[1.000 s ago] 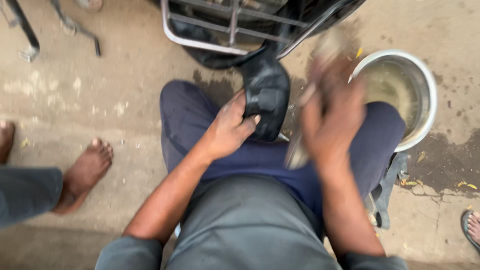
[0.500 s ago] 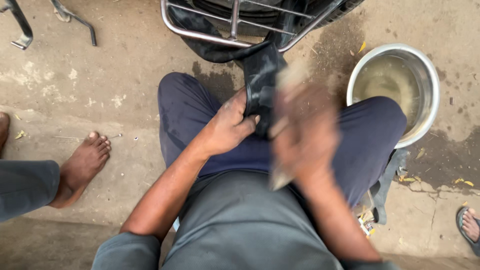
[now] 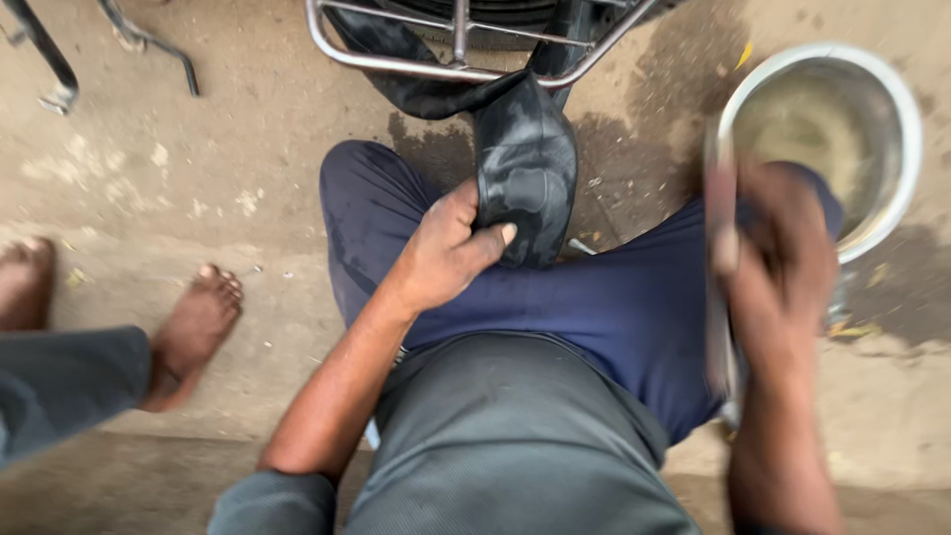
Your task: The person submerges a motorcycle inner tube in a basin of water to locate a puncture, then lifts the tube out and marks the spot. They roughen the marked rubber with a rasp, squeeze glue from a tube onto the area, and press a patch onto the puncture while seated on the ground.
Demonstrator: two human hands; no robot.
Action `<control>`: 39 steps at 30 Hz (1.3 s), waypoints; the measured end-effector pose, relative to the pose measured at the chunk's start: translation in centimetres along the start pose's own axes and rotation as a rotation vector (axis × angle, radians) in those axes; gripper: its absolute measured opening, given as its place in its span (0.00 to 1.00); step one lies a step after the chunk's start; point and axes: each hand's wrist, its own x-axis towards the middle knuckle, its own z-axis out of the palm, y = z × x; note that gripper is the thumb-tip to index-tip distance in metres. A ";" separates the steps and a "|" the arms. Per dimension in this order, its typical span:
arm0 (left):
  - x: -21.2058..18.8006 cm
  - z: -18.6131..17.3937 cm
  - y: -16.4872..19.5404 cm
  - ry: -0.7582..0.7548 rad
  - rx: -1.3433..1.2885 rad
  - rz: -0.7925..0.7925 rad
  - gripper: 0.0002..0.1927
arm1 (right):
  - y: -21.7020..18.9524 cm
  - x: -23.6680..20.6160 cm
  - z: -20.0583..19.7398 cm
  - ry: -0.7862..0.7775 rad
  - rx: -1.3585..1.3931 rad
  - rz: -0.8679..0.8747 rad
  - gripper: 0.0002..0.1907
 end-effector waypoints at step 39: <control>-2.9 0.8 -2.2 0.134 -0.173 0.019 0.19 | 34.3 -20.6 0.1 -0.532 -0.744 0.402 0.13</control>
